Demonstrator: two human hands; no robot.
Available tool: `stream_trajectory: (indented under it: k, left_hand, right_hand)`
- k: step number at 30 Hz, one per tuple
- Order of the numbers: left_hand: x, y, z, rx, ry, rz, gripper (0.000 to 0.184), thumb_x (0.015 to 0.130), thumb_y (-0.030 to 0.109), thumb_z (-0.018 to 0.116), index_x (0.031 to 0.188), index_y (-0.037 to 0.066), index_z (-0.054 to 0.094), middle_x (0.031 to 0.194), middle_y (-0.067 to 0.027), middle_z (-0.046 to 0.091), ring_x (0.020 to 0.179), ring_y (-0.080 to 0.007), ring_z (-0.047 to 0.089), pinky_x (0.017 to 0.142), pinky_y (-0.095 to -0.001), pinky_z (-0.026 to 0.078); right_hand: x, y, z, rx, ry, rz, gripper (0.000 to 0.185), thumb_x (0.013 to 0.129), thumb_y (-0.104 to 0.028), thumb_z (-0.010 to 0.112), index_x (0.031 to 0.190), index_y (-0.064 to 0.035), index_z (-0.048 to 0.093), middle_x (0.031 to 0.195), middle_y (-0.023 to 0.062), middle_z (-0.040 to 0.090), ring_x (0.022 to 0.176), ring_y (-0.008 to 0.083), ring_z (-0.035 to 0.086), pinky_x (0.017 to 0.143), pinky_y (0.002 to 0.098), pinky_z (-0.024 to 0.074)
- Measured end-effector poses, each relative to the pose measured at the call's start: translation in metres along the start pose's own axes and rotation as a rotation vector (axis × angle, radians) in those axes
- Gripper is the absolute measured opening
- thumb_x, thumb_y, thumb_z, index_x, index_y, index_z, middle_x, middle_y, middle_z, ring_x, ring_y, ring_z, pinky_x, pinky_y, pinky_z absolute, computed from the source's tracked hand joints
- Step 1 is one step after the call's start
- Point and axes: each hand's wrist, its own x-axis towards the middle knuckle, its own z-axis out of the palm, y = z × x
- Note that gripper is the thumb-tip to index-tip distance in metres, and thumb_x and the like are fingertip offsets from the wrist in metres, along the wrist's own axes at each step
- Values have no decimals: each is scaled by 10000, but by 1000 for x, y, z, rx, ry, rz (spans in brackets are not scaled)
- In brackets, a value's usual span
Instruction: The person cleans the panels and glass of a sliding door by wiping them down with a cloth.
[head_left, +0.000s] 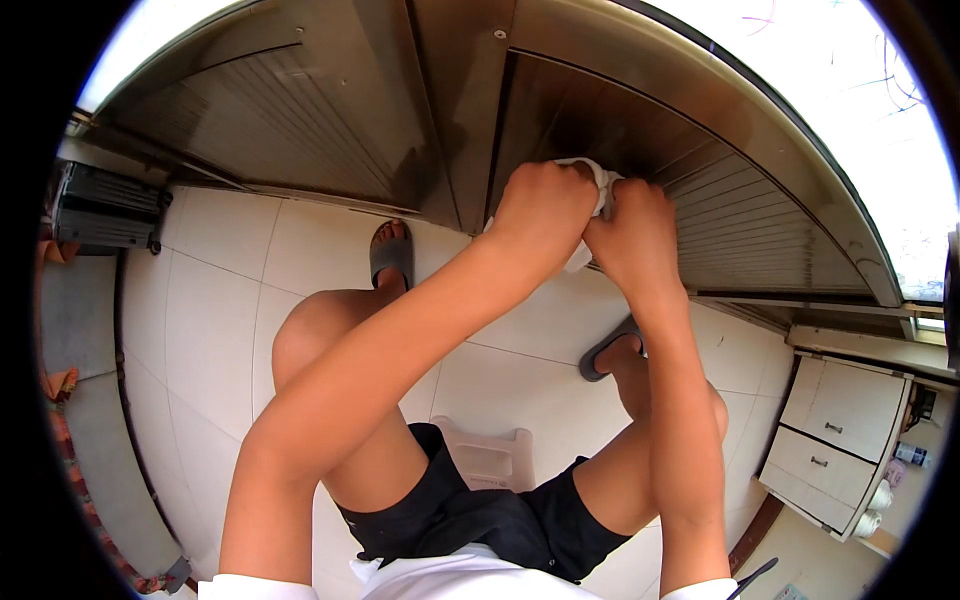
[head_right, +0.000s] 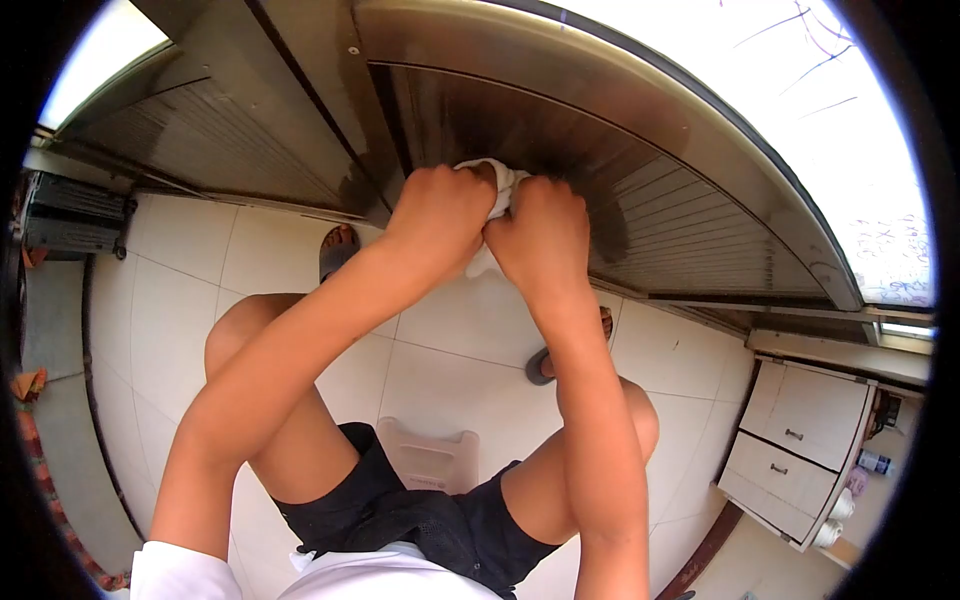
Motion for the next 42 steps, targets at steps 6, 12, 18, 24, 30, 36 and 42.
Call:
stream_trajectory:
  k: [6,12,18,24,30,36,42]
  left_hand:
    - [-1,-3,-8,-22,-3,19,193,671,30,698,848,-19,637,740,-185,685,694,-332,706,608,-405,562]
    - [-3,-3,-32,-70,68,-37,186,658,31,699,831,7,636,693,-164,676,665,-306,703,586,-376,556]
    - [-1,-3,-44,-343,67,-132,210,722,54,615,912,-33,622,716,-234,661,692,-420,664,649,-468,546]
    - [-10,-9,-62,-623,79,-210,258,766,134,639,949,-49,646,776,-237,669,748,-388,665,690,-441,518]
    - [-20,-23,-65,-1181,-49,-313,330,814,249,651,938,-55,689,771,-139,696,745,-239,673,726,-372,504]
    - [-23,-26,-64,-1737,-364,-365,381,878,276,613,1056,-54,677,970,-107,691,887,-184,655,833,-336,515]
    - [-21,-9,-65,-1782,-327,-438,508,936,323,669,1223,-86,574,1043,-128,679,966,-174,666,841,-314,556]
  right_hand:
    - [-2,-5,-5,6,4,-14,163,630,-73,626,701,74,639,737,282,639,714,466,645,669,496,527]
    - [-3,-17,-19,95,132,-27,162,661,-106,621,692,52,646,684,258,628,661,445,634,638,470,520]
    - [0,-13,-28,203,185,-27,210,702,-161,654,679,48,638,630,250,602,593,436,602,590,432,498]
    - [-7,-9,-47,439,73,-50,240,747,-188,679,773,47,641,641,200,608,594,279,596,640,364,488]
    - [-23,-13,-41,969,-134,-72,411,822,-275,734,1100,14,644,975,101,679,901,165,621,854,309,482]
    - [-26,-4,-35,1031,-155,-13,409,924,-310,714,1173,5,632,1039,39,664,935,108,596,859,281,484]
    - [-30,-1,-40,1039,25,139,262,970,-240,656,1040,12,676,911,19,676,827,76,572,746,257,465]
